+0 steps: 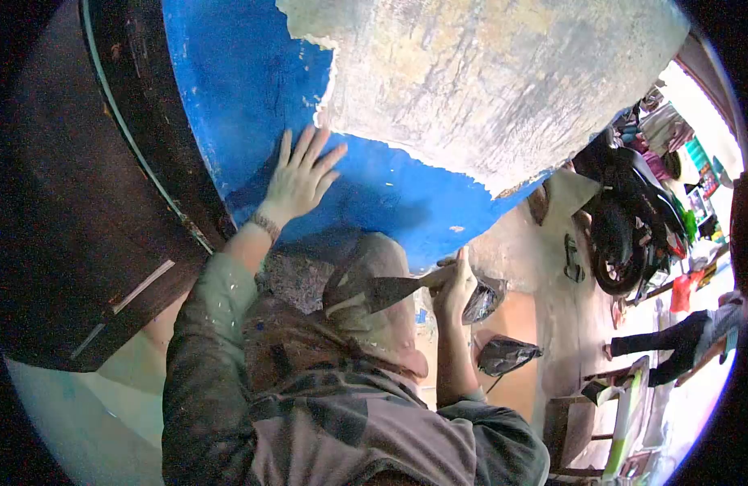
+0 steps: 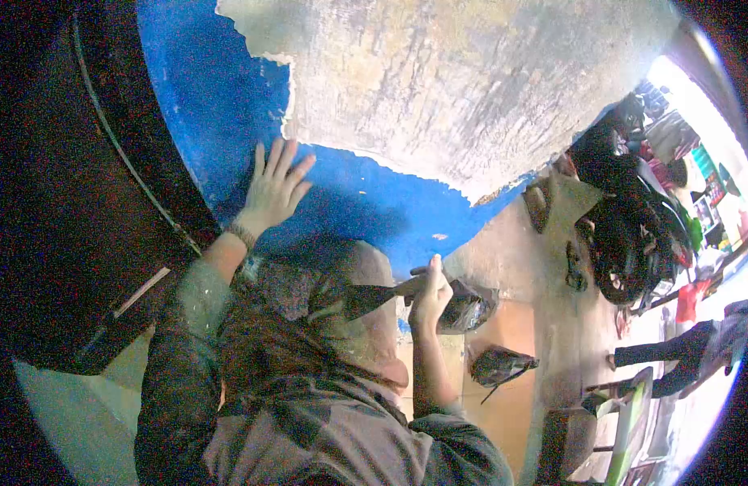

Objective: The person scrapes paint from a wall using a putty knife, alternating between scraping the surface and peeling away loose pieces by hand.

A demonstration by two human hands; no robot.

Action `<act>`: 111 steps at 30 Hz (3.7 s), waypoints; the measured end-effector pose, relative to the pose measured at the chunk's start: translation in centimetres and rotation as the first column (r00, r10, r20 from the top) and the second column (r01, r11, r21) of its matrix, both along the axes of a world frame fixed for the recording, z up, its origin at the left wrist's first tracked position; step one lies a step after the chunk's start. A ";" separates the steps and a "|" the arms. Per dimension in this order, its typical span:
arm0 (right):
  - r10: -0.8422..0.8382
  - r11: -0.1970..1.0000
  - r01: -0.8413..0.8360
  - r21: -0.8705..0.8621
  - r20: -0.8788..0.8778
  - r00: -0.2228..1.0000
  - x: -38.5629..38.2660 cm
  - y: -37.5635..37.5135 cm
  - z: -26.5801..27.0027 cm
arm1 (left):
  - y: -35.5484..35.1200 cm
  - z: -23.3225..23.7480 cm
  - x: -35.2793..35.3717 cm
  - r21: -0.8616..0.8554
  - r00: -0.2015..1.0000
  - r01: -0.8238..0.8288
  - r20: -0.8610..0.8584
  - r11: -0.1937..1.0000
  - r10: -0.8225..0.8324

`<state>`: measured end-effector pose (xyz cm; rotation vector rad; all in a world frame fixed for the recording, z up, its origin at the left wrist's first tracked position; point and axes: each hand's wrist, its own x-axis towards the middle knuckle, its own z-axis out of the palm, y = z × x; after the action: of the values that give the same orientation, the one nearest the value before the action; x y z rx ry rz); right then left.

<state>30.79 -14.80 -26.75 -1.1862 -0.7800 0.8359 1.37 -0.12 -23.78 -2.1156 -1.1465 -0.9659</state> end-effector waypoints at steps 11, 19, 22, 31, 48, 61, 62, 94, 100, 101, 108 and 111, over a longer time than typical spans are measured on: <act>0.403 0.881 -0.454 0.132 -0.711 0.577 -0.1 -2.9 0.5 | 0.9 7.7 0.6 0.214 0.939 -0.128 0.341 0.968 0.048; 0.670 0.505 -0.848 0.161 -0.693 0.267 -3.8 -5.1 -1.6 | -0.4 3.3 4.5 0.051 0.992 0.110 0.058 0.993 -0.113; 0.700 0.549 -0.830 0.103 -0.599 0.388 -4.4 -5.0 -1.2 | 0.1 7.1 4.6 0.075 0.994 0.110 -0.015 0.991 -0.109; 0.693 0.716 -0.688 0.116 -0.230 0.683 -4.5 -4.6 3.8 | 0.5 27.2 9.6 0.521 0.971 0.215 -0.204 0.826 -0.124; 0.489 0.860 -0.396 0.322 -0.294 0.821 -2.2 -2.3 2.8 | 0.5 7.6 10.0 0.097 0.970 0.154 -0.202 0.983 -0.132; 0.412 0.862 -0.431 0.266 0.125 0.902 -5.4 3.7 4.8 | -7.0 6.3 15.6 -0.181 0.149 0.912 0.982 0.367 0.114; 0.413 0.862 -0.433 0.265 0.130 0.901 -5.3 3.6 5.8 | -6.5 6.9 15.8 -0.167 0.164 0.896 0.986 0.412 0.043; 0.408 0.815 -0.367 0.449 0.006 0.913 -9.5 5.2 24.9 | -4.0 24.4 13.7 -0.018 0.215 0.845 0.927 0.535 -0.308; 0.521 0.635 -0.432 0.641 0.057 0.852 -8.6 7.2 29.5 | -4.0 30.5 14.1 0.030 0.238 0.790 0.905 0.612 -0.352; 0.469 0.683 -0.381 0.623 0.026 0.883 -8.8 7.8 27.5 | -3.9 28.6 13.8 -0.053 0.451 0.660 0.826 0.750 -0.338; 0.484 0.875 -0.477 -0.084 0.180 0.856 -6.6 -0.3 3.9 | -5.0 10.4 8.7 -0.201 0.779 0.155 0.627 0.967 0.005; 0.446 0.895 -0.334 -0.296 0.621 0.645 -6.8 -4.2 1.1 | -4.0 16.8 8.3 0.297 0.863 0.171 0.414 0.939 -0.288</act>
<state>24.02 -19.03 -25.66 -1.5149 -1.6574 0.8186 9.66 -4.14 -6.97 -1.8986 -0.9164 -1.6950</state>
